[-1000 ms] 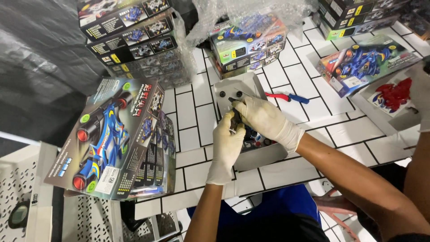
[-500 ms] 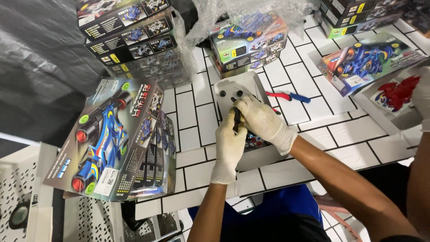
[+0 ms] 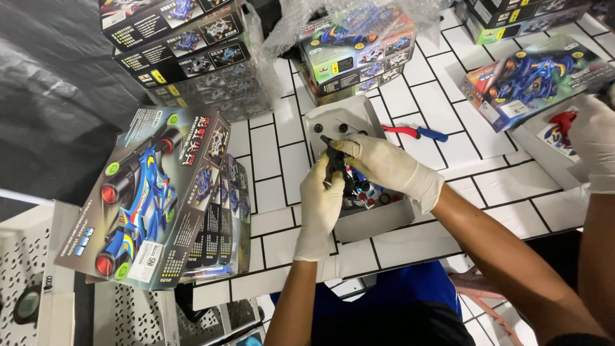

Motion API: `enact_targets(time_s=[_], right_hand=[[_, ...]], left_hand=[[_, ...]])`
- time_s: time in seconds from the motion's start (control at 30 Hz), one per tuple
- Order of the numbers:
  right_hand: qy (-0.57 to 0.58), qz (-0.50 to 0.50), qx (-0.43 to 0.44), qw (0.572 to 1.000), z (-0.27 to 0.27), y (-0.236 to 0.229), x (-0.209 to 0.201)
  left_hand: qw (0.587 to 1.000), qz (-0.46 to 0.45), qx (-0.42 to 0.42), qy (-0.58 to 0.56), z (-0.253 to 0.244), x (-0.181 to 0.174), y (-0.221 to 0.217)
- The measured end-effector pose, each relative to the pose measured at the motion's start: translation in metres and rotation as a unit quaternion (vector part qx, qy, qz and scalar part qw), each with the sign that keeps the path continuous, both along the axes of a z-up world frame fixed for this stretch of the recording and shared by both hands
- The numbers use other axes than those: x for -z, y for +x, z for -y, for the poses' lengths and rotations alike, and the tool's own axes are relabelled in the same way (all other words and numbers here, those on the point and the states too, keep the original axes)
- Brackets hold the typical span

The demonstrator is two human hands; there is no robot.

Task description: The person assembles a blue toy car by attaching wheels and a chassis to a body, then places it into a box. They repeat the process with a yellow toy car, attaching wheels and a chassis before placing it into a box.

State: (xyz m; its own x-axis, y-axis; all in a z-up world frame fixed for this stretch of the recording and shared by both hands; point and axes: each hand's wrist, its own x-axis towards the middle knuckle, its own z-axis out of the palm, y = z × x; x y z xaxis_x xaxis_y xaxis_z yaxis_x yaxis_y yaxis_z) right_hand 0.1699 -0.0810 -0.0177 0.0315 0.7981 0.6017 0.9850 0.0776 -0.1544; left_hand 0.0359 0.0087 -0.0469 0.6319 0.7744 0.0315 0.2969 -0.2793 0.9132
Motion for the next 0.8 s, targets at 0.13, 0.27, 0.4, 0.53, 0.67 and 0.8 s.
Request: enact_targets(time_s=[0.13,0.27,0.4,0.53,0.67,0.8], right_hand=[[0.012,-0.003,0.029,1.0,-0.017,0.017,0.047],[0.033,0.094,0.074,0.992,-0.022,0.015,0.055],[0.042,0.13,0.081,0.987,-0.023,0.024,0.069],[0.052,0.131,0.087,0.986,-0.019,0.02,0.067],[0.061,0.144,0.116,0.981,-0.01,0.006,0.041],[0.054,0.16,0.126,0.978,-0.009,-0.002,0.032]], left_hand=[[1.0,0.002,0.004,-0.01,0.006,0.0,0.0],[1.0,-0.008,0.009,-0.012,0.01,-0.001,-0.001],[1.0,-0.014,0.011,-0.004,0.008,0.002,0.0],[1.0,-0.006,0.016,-0.008,0.013,-0.003,0.002],[1.0,-0.01,0.01,0.007,0.014,-0.01,0.004],[1.0,-0.013,-0.002,-0.003,0.013,-0.009,0.006]])
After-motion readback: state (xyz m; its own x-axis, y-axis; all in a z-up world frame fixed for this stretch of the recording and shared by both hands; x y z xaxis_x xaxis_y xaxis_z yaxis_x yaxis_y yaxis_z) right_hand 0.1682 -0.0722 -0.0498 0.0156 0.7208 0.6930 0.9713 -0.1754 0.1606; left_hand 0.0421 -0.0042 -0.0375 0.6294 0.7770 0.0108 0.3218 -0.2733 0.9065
